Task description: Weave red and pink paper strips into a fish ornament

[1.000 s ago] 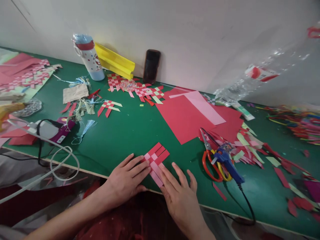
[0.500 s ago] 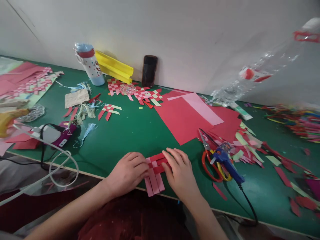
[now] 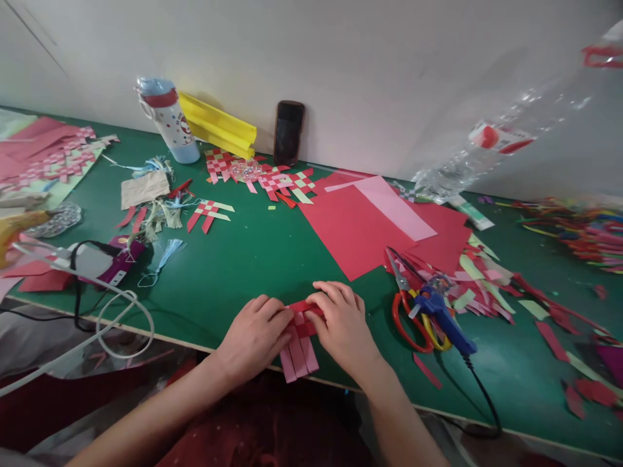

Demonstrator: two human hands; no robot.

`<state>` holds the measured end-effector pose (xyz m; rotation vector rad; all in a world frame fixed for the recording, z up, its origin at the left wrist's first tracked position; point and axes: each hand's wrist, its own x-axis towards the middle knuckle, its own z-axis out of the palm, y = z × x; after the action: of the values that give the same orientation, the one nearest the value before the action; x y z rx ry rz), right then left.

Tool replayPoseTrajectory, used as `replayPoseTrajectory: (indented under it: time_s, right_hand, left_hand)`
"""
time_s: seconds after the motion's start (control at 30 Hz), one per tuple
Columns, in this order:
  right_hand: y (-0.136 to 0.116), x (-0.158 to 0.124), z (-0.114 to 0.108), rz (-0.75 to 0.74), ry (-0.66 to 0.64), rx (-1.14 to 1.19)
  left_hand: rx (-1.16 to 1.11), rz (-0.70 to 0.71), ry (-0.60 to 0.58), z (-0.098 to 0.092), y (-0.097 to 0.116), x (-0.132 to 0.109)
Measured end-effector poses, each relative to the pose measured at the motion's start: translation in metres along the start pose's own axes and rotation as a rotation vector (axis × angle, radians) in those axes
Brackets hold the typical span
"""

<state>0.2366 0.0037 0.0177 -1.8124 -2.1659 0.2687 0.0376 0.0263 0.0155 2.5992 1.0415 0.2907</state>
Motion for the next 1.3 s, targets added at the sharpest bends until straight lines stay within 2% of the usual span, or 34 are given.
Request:
replayPoseTrajectory:
  time_s: [0.23, 0.63, 0.77, 0.9, 1.03, 1.3]
  right_hand:
    - [-0.003, 0.009, -0.009, -0.011, -0.086, -0.045]
    - [0.001, 0.009, -0.005, -0.065, -0.044, -0.005]
    - [0.004, 0.009, -0.006, -0.078, -0.07, -0.049]
    - [0.008, 0.001, -0.008, -0.034, -0.011, -0.036]
    - [0.013, -0.014, -0.006, 0.006, 0.063, -0.023]
    - [0.015, -0.03, -0.001, 0.035, 0.07, -0.01]
  left_hand:
    - [0.018, -0.011, 0.034, -0.001, -0.001, 0.003]
    - [0.039, -0.048, -0.034, -0.01, 0.005, 0.011]
    - [0.077, -0.117, -0.071, -0.011, 0.009, 0.018]
    - [0.092, -0.193, -0.086, -0.008, 0.012, 0.025]
    - [0.052, -0.201, -0.051, -0.004, 0.011, 0.031]
    - [-0.02, -0.216, -0.023, -0.003, 0.009, 0.034]
